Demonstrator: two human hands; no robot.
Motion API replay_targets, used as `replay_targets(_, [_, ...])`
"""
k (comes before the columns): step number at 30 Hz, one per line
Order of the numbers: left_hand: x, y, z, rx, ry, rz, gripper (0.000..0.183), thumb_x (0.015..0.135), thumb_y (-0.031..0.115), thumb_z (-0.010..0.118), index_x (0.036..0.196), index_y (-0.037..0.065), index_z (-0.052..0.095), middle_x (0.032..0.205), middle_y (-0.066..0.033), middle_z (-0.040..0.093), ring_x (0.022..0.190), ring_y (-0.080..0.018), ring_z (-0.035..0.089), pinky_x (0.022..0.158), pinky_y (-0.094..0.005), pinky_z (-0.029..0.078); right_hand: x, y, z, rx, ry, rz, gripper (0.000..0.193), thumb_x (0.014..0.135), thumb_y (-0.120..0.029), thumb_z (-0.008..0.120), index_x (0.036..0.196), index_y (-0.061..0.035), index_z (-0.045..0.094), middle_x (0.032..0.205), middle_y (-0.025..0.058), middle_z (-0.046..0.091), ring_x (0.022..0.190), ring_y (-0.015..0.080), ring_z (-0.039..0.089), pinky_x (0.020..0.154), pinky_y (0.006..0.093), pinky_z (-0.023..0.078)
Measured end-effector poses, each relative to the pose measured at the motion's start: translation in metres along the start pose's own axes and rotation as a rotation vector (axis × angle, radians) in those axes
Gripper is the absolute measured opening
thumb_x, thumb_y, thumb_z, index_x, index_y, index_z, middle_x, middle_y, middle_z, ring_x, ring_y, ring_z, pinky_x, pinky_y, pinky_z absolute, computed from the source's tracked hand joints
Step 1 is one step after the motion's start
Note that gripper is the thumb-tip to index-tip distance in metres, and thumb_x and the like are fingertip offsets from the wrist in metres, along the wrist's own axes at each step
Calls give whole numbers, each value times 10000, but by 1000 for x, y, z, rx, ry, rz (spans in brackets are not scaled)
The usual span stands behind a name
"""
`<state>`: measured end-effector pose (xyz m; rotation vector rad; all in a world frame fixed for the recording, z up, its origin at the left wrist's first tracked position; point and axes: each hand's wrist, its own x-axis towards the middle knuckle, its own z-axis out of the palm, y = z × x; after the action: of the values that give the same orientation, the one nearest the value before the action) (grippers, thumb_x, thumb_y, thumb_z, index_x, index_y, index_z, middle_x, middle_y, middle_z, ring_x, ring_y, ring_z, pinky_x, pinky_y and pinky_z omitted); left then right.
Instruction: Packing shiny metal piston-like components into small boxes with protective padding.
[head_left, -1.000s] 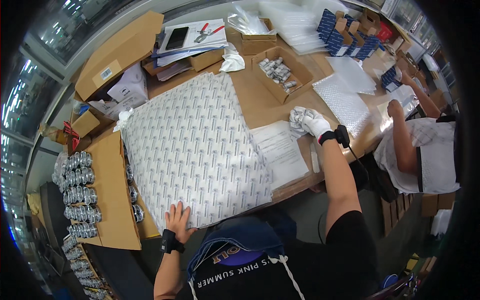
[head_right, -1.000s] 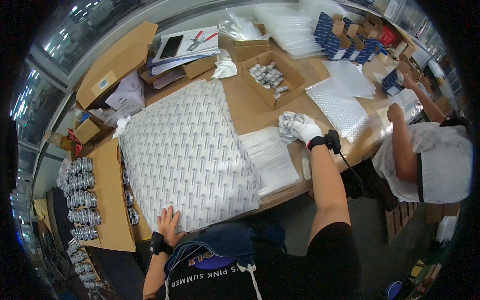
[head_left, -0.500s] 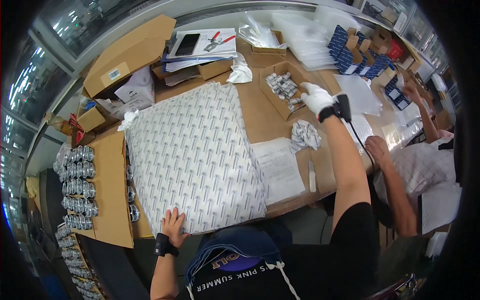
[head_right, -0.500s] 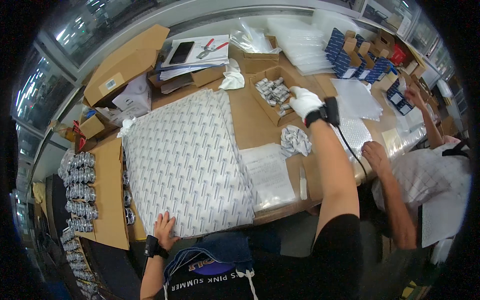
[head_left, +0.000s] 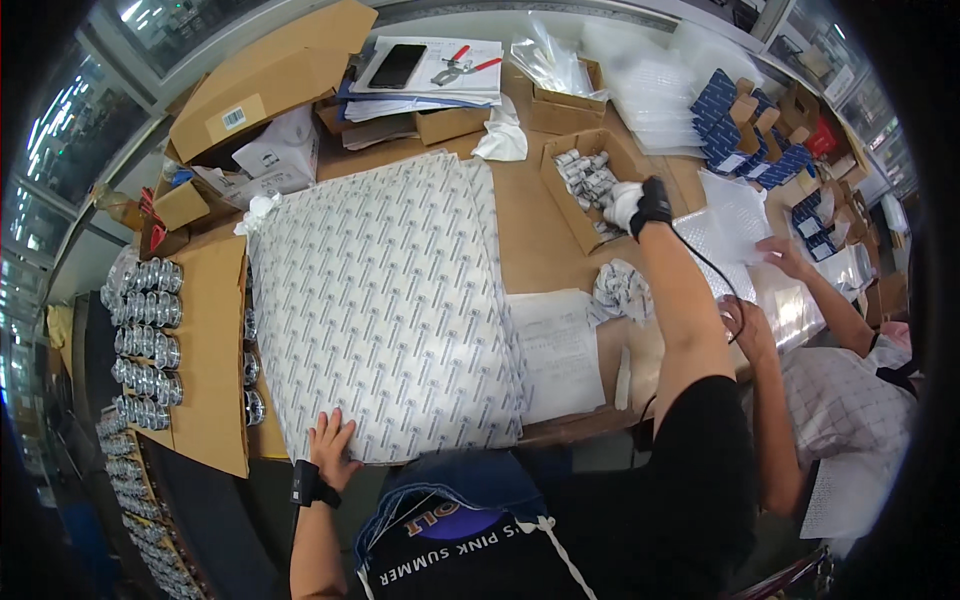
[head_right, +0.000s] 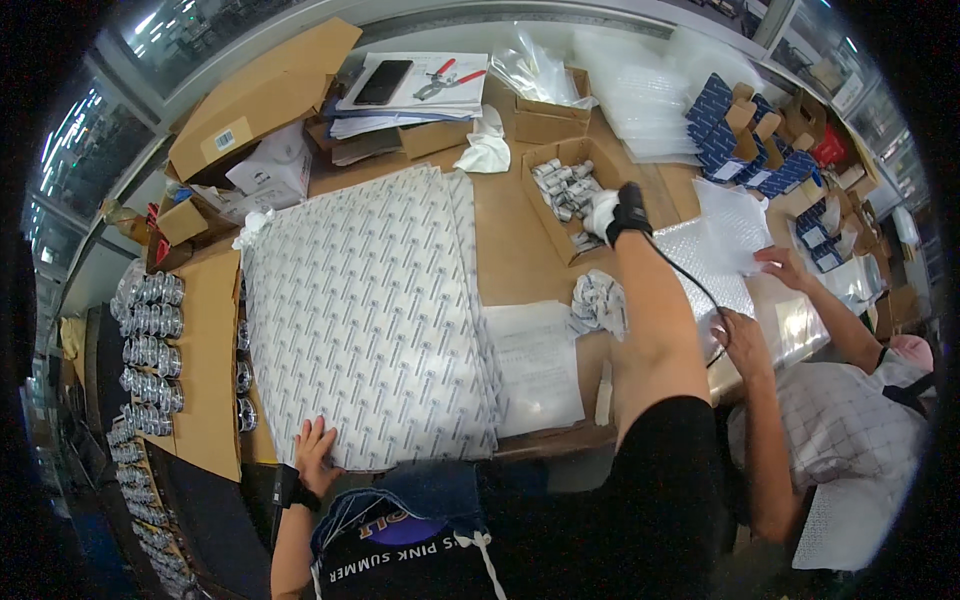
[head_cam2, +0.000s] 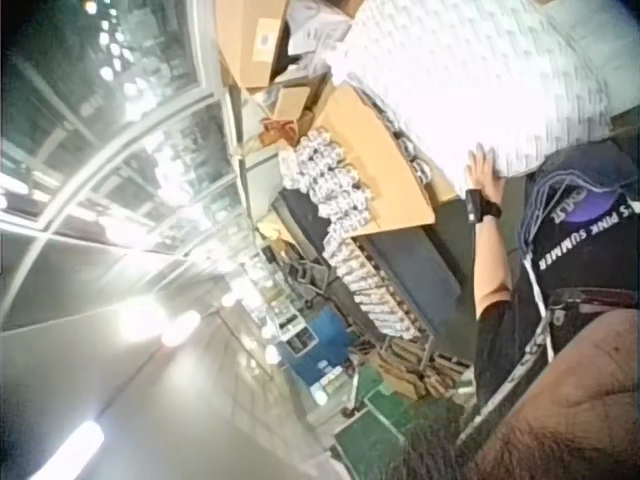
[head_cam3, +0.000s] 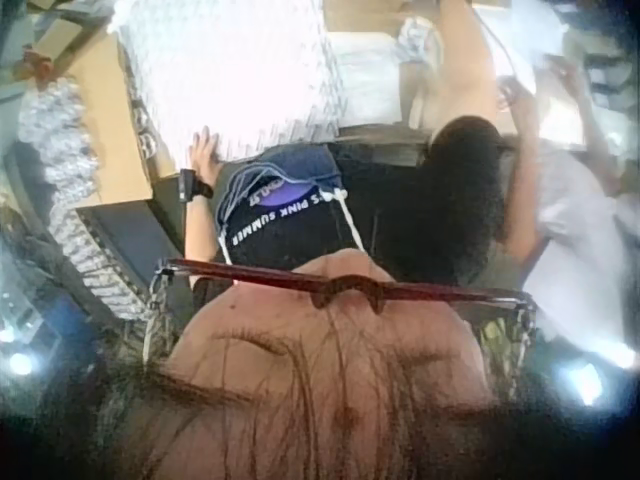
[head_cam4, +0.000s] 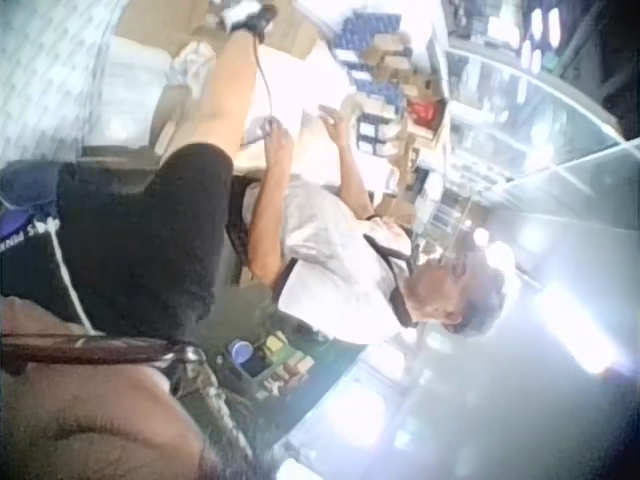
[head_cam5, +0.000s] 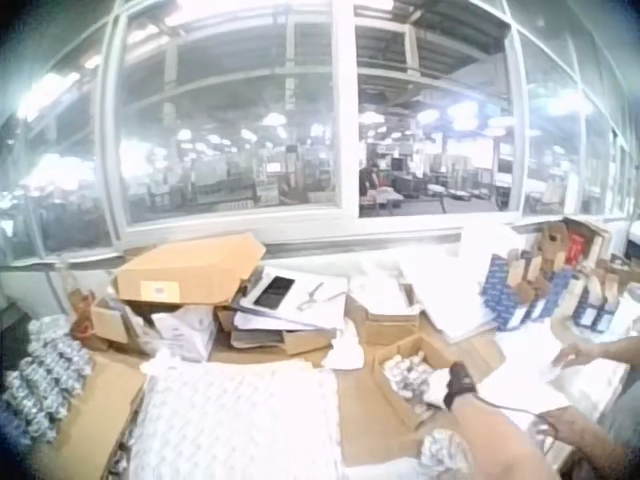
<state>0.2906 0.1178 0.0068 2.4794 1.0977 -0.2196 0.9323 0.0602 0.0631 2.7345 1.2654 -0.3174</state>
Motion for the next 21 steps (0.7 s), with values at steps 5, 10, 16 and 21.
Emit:
replay_targets(5, [-11,-3,2,-17,-1,8,853,499,90,811,1272,131,453,1434,-143,265,1317,-408,203,1034,-590,192,-95,-23,-33,566,437,-87,295,750,-247,560,948,-29,578,871,196,619,853,338,597,750,416,463])
replay_targets(10, [1,-5,-3,-15,-20,46,860,499,85,810,1277,127,445,1441,-145,249,1320,-410,193,1031,-592,194,-150,-26,28,-24,315,-210,431,710,-209,579,1111,-53,553,1055,173,557,982,352,515,872,420,387])
replay_targets(16, [-4,-10,-7,2,-18,-15,880,519,111,810,1303,142,413,1450,-140,232,1327,-411,179,1032,-598,181,-151,-52,21,85,437,-219,623,696,-236,628,1220,17,405,1155,229,439,1021,400,463,860,426,393])
replay_targets(21, [4,-12,5,36,-76,66,809,636,181,749,1338,152,347,1461,-157,190,1325,-430,176,1026,-611,176,-136,-48,58,1102,71,-112,490,668,33,684,1099,30,452,830,85,547,713,150,543,622,286,491])
